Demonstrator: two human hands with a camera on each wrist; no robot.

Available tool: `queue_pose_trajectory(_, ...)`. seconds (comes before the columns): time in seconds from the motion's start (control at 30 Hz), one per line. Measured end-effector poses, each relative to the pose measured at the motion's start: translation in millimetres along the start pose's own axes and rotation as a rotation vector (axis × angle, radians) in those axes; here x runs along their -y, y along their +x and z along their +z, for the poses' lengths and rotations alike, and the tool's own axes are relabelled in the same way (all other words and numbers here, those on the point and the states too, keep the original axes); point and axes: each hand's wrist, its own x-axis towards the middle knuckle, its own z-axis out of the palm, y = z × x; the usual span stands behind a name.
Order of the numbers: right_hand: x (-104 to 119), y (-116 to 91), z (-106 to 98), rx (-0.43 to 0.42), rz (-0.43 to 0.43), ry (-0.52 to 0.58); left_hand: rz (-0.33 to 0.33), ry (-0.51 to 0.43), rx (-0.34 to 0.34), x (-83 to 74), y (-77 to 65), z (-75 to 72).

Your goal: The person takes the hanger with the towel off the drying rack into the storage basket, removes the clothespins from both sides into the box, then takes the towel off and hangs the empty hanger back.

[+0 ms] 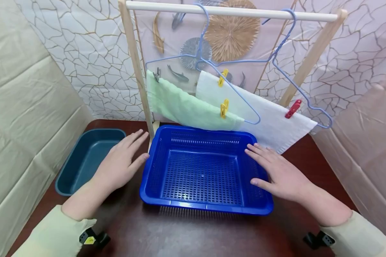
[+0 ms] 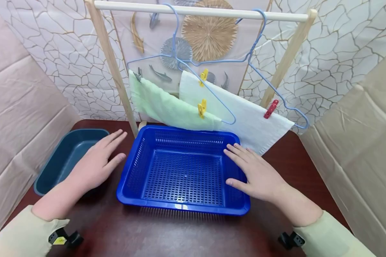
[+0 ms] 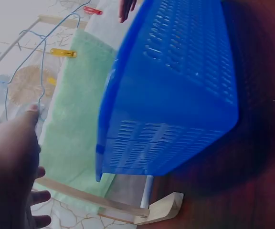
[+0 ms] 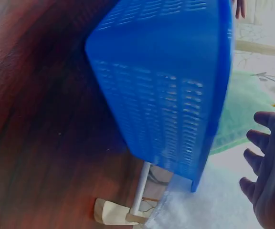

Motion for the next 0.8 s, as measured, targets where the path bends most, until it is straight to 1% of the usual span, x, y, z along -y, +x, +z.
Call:
queue_pose_trajectory(0.07,3.2,2.5,-5.7,0.006,0.066,0.062,-0.039,-0.085,-0.021,1.2,4.2,-6.1)
queue_pose_trajectory(0.13,6.8,5.8,-12.0,0.006,0.153,0.135,-0.080,-0.171,-0.044,2.5,9.6,-12.7)
queue_pose_trajectory(0.2,10.1,9.3,-19.1,-0.019,0.245,0.216,-0.121,-0.260,-0.068,3.0,16.5,-19.1)
queue_pose_trajectory(0.27,11.8,12.6,-27.8,-0.069,0.315,0.283,-0.154,-0.352,-0.105,3.6,25.5,-23.6)
queue_pose_trajectory(0.4,9.6,21.6,-47.2,-0.199,0.422,0.357,-0.208,-0.506,-0.204,5.5,44.6,-31.8)
queue_pose_trajectory(0.47,7.2,27.0,-57.6,-0.249,0.463,0.362,-0.233,-0.567,-0.250,5.8,53.8,-36.0)
queue_pose_trajectory(0.53,5.1,32.8,-67.2,-0.287,0.495,0.381,-0.261,-0.618,-0.277,4.5,62.6,-40.3)
queue_pose_trajectory(0.63,4.7,41.8,-79.0,-0.336,0.514,0.384,-0.285,-0.667,-0.309,1.5,75.6,-44.4)
queue_pose_trajectory(0.7,6.2,48.8,-84.7,-0.360,0.520,0.375,-0.285,-0.693,-0.337,0.3,84.2,-45.7)
queue_pose_trajectory(0.8,9.8,59.8,-90.5,-0.368,0.524,0.360,-0.273,-0.717,-0.383,0.1,96.1,-46.3)
